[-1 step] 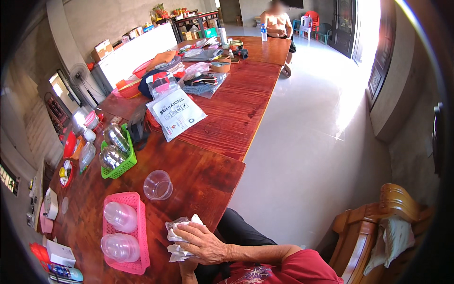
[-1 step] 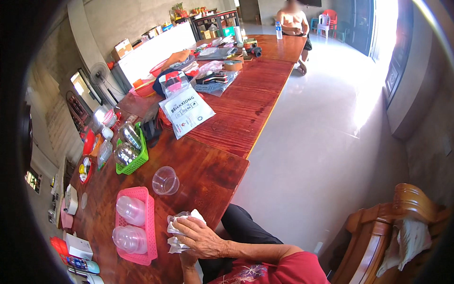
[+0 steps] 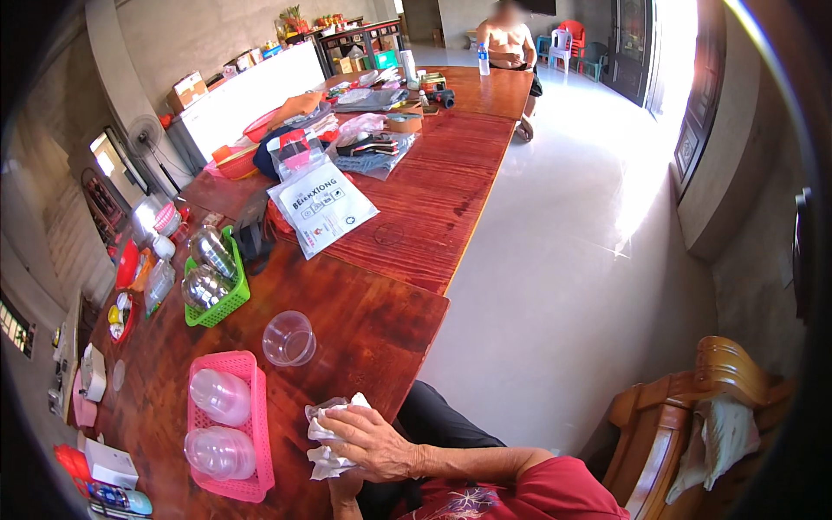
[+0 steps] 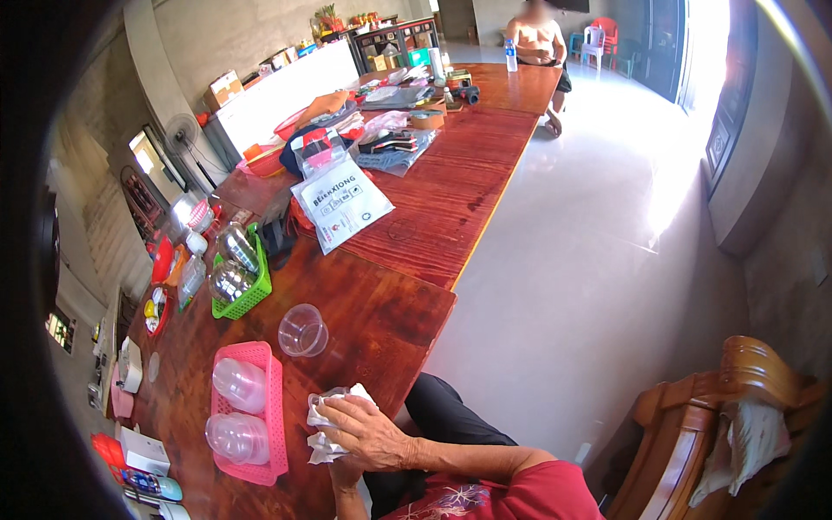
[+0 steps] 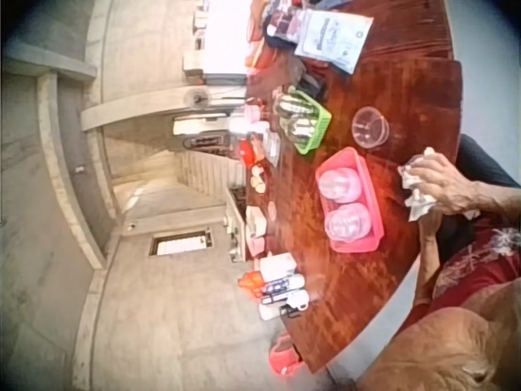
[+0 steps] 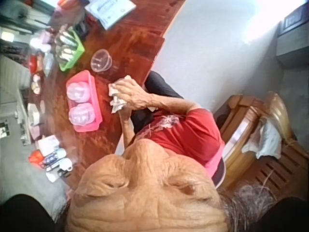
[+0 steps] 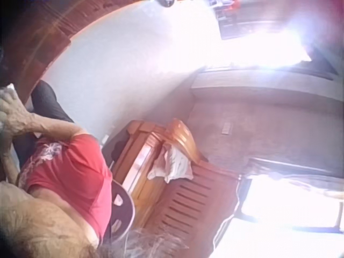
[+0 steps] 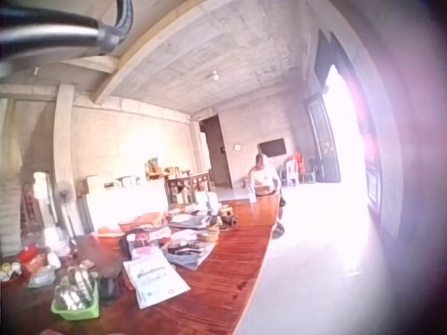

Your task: The person wipes the inside and outside of clear plastic containers using a white cloth. They handle the containers one at a time, rotating them to clean all surfaces, and place the cleaned items into a pink plastic basket on the table.

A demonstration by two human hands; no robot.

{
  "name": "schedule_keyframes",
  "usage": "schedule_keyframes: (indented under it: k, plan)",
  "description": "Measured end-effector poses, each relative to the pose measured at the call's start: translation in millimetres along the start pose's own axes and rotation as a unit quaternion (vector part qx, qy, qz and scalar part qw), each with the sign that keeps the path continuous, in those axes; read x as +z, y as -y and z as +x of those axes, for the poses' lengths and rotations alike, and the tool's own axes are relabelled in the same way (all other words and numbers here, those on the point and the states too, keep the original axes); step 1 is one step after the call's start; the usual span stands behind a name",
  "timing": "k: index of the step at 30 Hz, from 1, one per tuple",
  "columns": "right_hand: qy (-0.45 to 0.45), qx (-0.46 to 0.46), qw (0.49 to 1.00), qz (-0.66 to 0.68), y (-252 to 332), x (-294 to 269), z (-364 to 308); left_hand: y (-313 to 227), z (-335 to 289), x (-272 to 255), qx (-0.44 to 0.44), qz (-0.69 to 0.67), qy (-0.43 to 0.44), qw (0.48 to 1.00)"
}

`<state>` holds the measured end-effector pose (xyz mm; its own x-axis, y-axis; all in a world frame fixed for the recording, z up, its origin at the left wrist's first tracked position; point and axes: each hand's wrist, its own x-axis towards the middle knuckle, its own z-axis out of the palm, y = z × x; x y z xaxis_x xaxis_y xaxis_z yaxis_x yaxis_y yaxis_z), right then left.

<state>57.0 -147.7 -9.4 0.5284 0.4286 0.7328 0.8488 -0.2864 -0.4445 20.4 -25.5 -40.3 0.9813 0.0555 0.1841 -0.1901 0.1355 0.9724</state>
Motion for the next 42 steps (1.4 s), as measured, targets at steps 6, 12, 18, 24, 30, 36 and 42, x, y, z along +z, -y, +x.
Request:
schedule_keyframes:
  k: [6,12,18,24,30,36,42]
  plan:
    - [0.036,0.095,0.973,0.209,-48,-5,21,-2,-15,-2,-0.008,0.025,0.080,0.996]
    - [0.062,0.347,0.707,0.614,-71,4,15,-26,-10,3,0.040,0.002,0.111,0.993]
    - [-0.127,0.359,0.622,0.684,-44,34,-7,-11,3,-5,0.041,-0.193,0.001,0.980]
    - [-0.026,0.133,0.976,0.169,-23,8,-6,-21,9,-2,-0.002,-0.226,-0.045,0.973]
    - [0.015,0.117,0.982,0.149,-27,-9,14,-30,3,2,-0.047,-0.214,0.002,0.976]
    - [-0.002,0.110,0.965,0.238,-31,3,4,-35,17,7,0.033,-0.225,-0.030,0.973]
    - [-0.031,0.204,0.938,0.277,-17,-17,-15,-16,23,-2,0.041,-0.238,-0.045,0.969]
